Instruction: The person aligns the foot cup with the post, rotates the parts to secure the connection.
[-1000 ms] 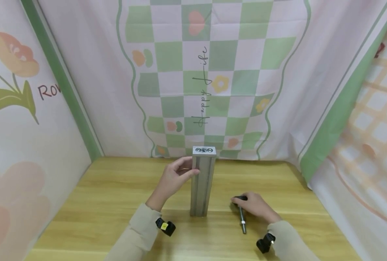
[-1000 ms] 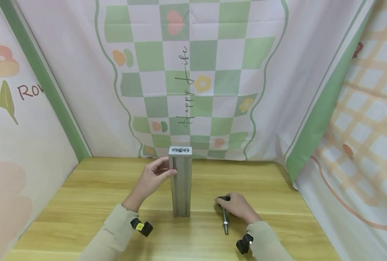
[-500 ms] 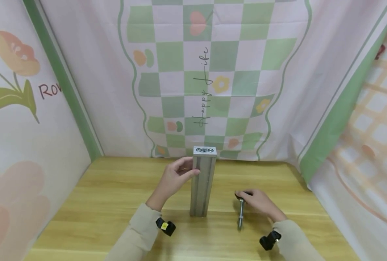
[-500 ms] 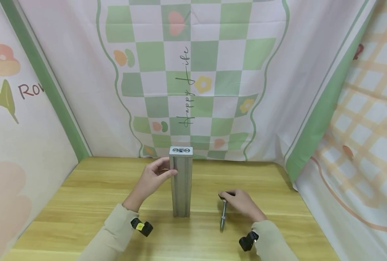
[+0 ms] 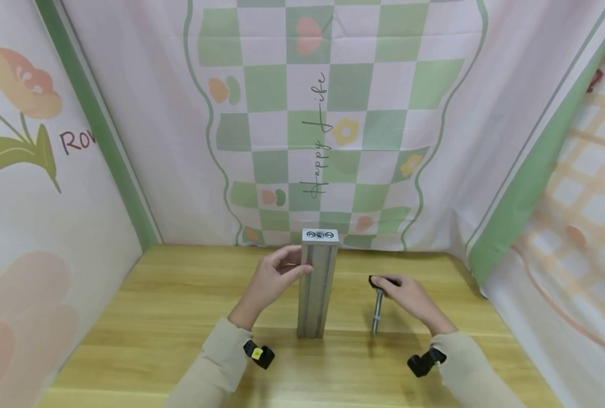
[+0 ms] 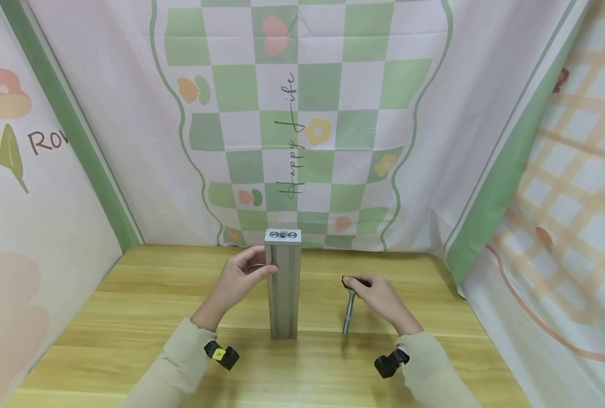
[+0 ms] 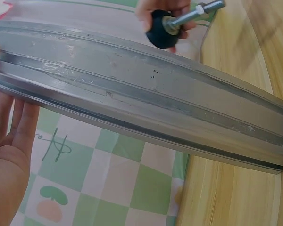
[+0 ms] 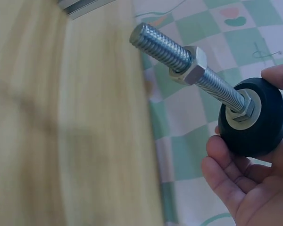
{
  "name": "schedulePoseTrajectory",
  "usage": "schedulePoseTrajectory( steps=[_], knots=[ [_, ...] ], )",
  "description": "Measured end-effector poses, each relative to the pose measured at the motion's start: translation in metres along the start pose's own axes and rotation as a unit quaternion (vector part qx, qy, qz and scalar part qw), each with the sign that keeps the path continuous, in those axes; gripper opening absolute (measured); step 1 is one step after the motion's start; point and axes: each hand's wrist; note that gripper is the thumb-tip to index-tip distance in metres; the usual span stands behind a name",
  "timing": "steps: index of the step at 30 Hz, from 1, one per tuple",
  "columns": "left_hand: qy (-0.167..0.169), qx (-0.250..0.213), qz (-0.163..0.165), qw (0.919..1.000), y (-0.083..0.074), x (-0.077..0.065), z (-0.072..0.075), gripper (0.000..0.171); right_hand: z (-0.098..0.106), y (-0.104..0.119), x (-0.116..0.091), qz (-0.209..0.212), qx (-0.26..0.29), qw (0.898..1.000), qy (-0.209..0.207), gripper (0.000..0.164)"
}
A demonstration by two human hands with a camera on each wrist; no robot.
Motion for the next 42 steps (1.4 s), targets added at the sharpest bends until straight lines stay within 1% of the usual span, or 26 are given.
schedulePoseTrajectory(
  steps=[5,9,13,20,26,29,32,39,42],
  knots=[
    [0.002,0.003,0.001,1.0000,-0.001,0.000,-0.001,0.035,0.009,0.014,0.002,0.027,0.000,0.999,-0.017,0.065],
    [0.004,0.001,0.008,1.0000,-0.001,0.000,0.000,0.035,0.015,0.026,0.004,0.056,-0.023,0.997,-0.047,0.064],
    [0.002,-0.003,0.014,0.9999,-0.003,0.000,0.000,0.034,0.023,0.039,0.006,0.093,-0.037,0.993,-0.067,0.061],
    [-0.001,-0.003,0.020,0.9998,-0.004,-0.001,0.000,0.034,0.034,0.061,0.006,0.145,-0.011,0.986,-0.078,0.051],
    [0.003,-0.002,0.020,0.9998,-0.003,-0.001,0.000,0.034,0.043,0.082,0.004,0.159,-0.007,0.984,-0.083,0.052],
    [0.005,0.002,0.023,0.9997,-0.002,-0.001,0.000,0.035,0.046,0.092,0.002,0.169,-0.008,0.982,-0.089,0.050],
    [0.007,0.005,0.024,0.9997,-0.001,-0.001,0.000,0.035,0.051,0.102,0.001,0.187,-0.009,0.978,-0.094,0.046],
    [0.007,0.003,0.025,0.9997,-0.002,-0.001,0.000,0.035,0.061,0.123,0.000,0.235,-0.004,0.966,-0.111,0.041],
    [0.004,0.003,0.029,0.9996,-0.002,-0.001,0.000,0.034,0.065,0.134,0.000,0.245,-0.003,0.962,-0.119,0.040]
  ],
)
Point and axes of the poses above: each hand's wrist, its own x-axis towards the middle knuckle, its own z-axis out of the back of the hand, y = z × x, and after that the axes turned 7 degrees about -y, right-handed
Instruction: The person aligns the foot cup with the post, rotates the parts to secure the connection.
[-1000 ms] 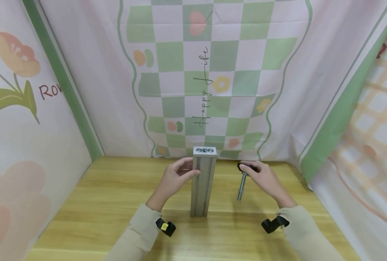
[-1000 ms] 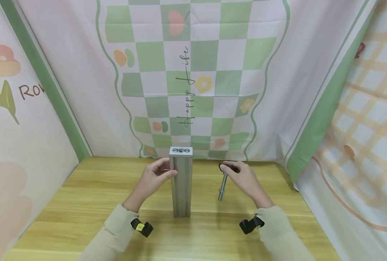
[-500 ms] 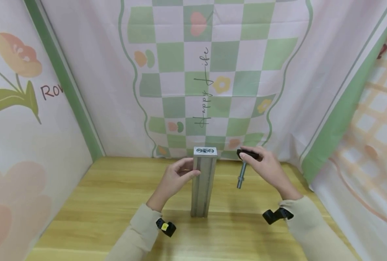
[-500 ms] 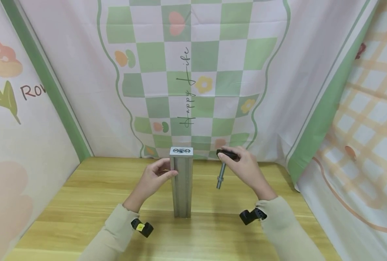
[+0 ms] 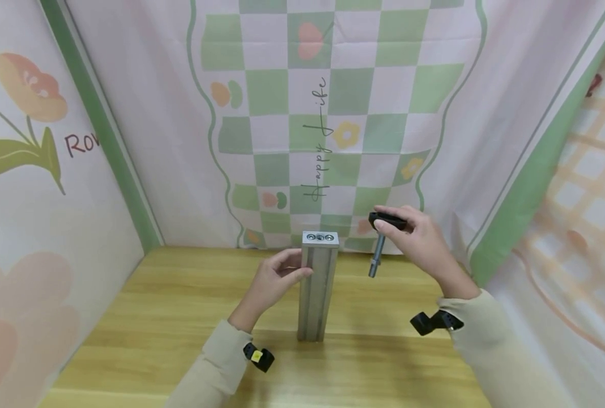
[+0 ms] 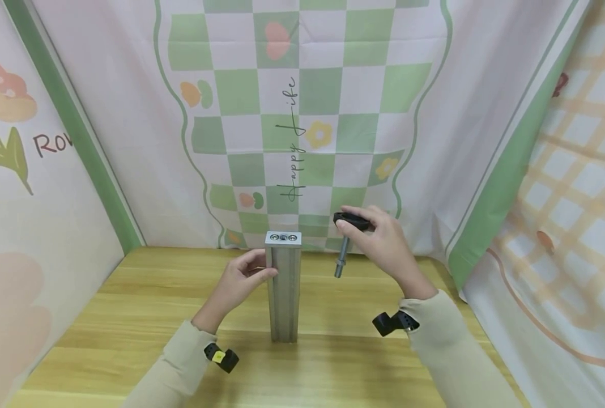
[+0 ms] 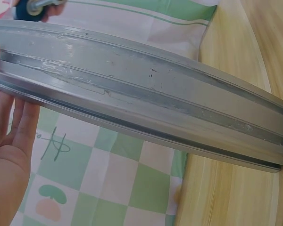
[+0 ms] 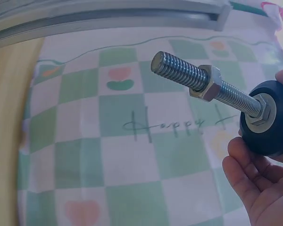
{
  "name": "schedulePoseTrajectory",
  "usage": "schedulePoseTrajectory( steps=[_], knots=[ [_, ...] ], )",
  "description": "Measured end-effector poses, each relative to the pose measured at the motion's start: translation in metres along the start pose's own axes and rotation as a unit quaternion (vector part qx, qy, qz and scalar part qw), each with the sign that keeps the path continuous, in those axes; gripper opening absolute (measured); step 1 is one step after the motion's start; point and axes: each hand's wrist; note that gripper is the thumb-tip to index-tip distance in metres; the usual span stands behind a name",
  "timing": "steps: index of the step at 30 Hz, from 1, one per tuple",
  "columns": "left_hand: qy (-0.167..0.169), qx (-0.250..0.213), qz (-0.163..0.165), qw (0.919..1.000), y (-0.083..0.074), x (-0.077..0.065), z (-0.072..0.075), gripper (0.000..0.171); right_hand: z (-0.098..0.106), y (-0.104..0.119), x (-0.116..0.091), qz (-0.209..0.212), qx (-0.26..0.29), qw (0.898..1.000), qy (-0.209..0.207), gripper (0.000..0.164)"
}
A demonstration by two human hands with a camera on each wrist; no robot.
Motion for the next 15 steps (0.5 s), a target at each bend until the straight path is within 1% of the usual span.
schedulePoseTrajectory(
  steps=[7,15],
  knots=[
    [-0.002,-0.002,0.005,1.0000,-0.005,-0.001,-0.001,0.034,0.003,0.019,0.010,0.022,0.003,1.000,-0.015,0.040],
    [0.002,0.010,-0.004,0.9999,-0.002,-0.001,0.000,0.036,0.004,0.035,0.020,0.043,0.026,0.999,-0.020,0.039]
  ],
)
Point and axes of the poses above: each hand's wrist, its own x-axis towards the middle knuckle, its own z-axis out of the back of the hand, y = z × x, and after that the axes turned 7 degrees about -y, right-handed
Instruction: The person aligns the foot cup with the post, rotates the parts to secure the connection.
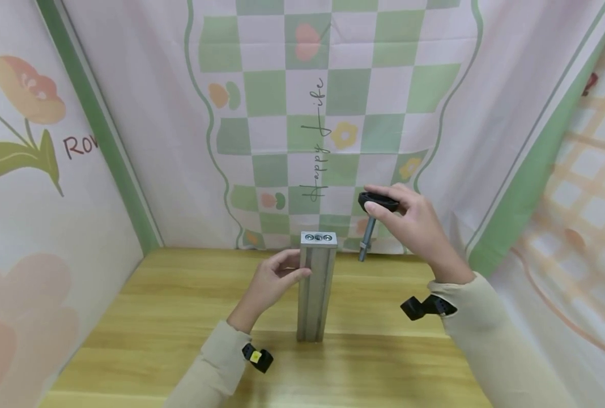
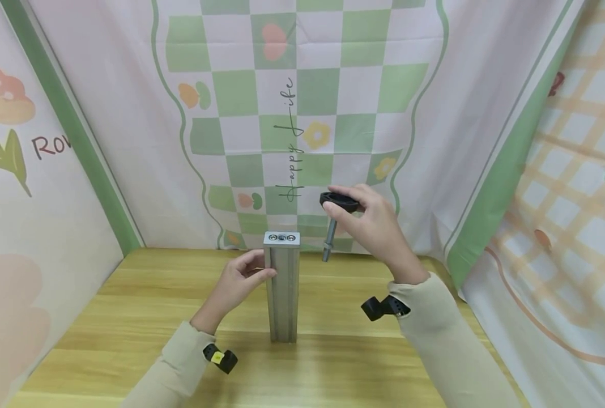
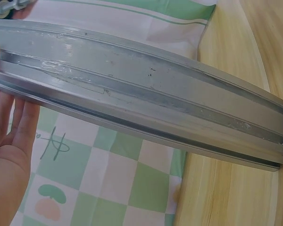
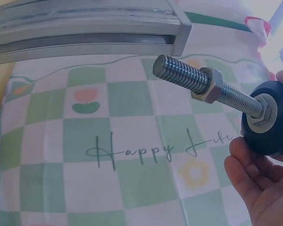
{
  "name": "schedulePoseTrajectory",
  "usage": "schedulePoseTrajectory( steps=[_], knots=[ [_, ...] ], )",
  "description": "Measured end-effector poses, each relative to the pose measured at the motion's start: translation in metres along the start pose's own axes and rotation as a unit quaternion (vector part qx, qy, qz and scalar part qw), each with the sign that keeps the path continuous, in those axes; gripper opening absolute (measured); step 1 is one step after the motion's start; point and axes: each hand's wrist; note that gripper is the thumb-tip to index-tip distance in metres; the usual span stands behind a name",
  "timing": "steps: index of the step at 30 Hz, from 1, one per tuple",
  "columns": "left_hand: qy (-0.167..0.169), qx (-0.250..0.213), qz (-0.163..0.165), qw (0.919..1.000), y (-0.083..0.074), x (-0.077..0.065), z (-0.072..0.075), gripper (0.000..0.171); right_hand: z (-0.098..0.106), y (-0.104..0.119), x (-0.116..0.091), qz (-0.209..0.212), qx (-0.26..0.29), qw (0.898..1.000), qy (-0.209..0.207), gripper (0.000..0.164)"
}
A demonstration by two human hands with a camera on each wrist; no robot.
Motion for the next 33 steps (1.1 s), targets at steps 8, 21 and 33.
schedulePoseTrajectory(
  steps=[8,21,33],
  knots=[
    [-0.003,-0.003,-0.010,0.9999,0.003,-0.001,0.000,0.038,0.000,0.012,0.011,0.018,0.023,1.000,-0.010,0.037],
    [-0.007,-0.002,0.005,1.0000,0.001,0.000,0.000,0.034,-0.007,0.033,0.024,0.034,0.048,0.998,-0.022,0.039],
    [-0.015,0.008,0.037,0.9992,-0.009,0.000,-0.002,0.034,-0.020,0.044,0.038,0.059,0.049,0.997,-0.026,0.040]
  ],
)
Point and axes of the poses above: each hand's wrist, its own x-axis towards the middle knuckle, its own z-axis out of the back of the hand, y = z × x, and after that the axes turned 7 degrees about -y, right-handed
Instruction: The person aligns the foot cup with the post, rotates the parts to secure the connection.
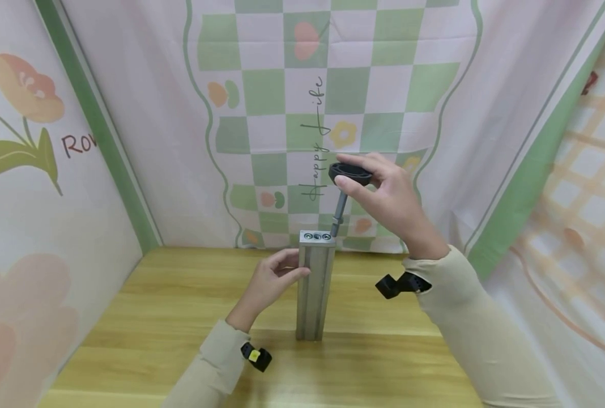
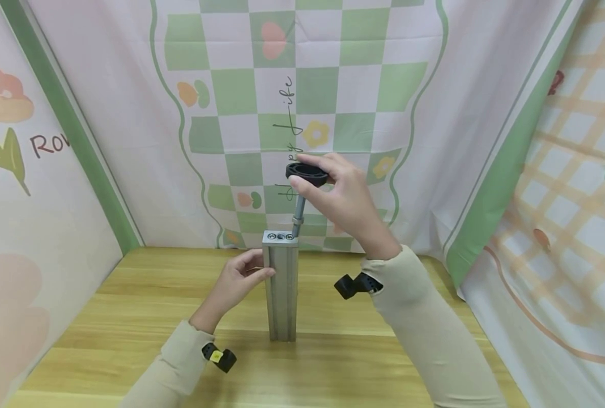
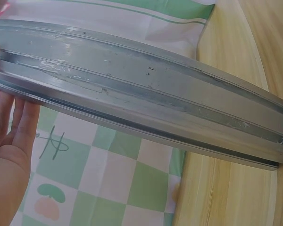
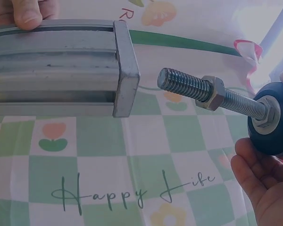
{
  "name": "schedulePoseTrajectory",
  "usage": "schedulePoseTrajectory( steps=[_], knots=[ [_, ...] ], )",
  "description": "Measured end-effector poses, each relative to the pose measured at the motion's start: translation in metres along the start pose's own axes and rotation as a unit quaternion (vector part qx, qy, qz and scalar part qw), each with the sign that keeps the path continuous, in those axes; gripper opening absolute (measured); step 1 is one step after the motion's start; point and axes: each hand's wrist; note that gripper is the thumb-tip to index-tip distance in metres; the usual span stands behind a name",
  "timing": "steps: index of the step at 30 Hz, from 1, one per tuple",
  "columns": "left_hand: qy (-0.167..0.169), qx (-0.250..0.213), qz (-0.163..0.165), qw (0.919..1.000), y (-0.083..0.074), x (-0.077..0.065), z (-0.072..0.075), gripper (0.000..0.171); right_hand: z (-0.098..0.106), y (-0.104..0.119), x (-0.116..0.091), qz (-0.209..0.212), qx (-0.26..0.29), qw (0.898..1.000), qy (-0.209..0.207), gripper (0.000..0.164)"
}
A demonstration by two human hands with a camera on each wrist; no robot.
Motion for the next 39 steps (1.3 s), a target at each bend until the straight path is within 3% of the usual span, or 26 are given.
schedulePoseTrajectory(
  steps=[4,12,30,39],
  knots=[
    [0.002,0.003,-0.004,1.0000,-0.014,-0.004,0.001,0.034,-0.007,0.000,0.003,0.011,0.005,1.000,0.006,0.041],
    [0.004,-0.005,-0.027,0.9996,0.012,0.001,0.002,0.035,-0.018,0.003,0.004,0.024,0.021,0.999,0.016,0.043],
    [0.009,-0.005,-0.042,0.9990,0.015,0.002,0.002,0.034,-0.026,0.006,0.003,0.033,-0.017,0.998,0.053,0.048],
    [0.010,-0.004,-0.038,0.9992,0.016,0.001,0.002,0.034,-0.024,0.006,0.001,0.028,-0.007,0.996,0.080,0.051]
  ],
)
Point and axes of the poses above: each hand's wrist, its own x-axis towards the middle knuckle, its own z-axis out of the back of the hand, y = z × x, and after that the axes turned 7 degrees about -y, right-handed
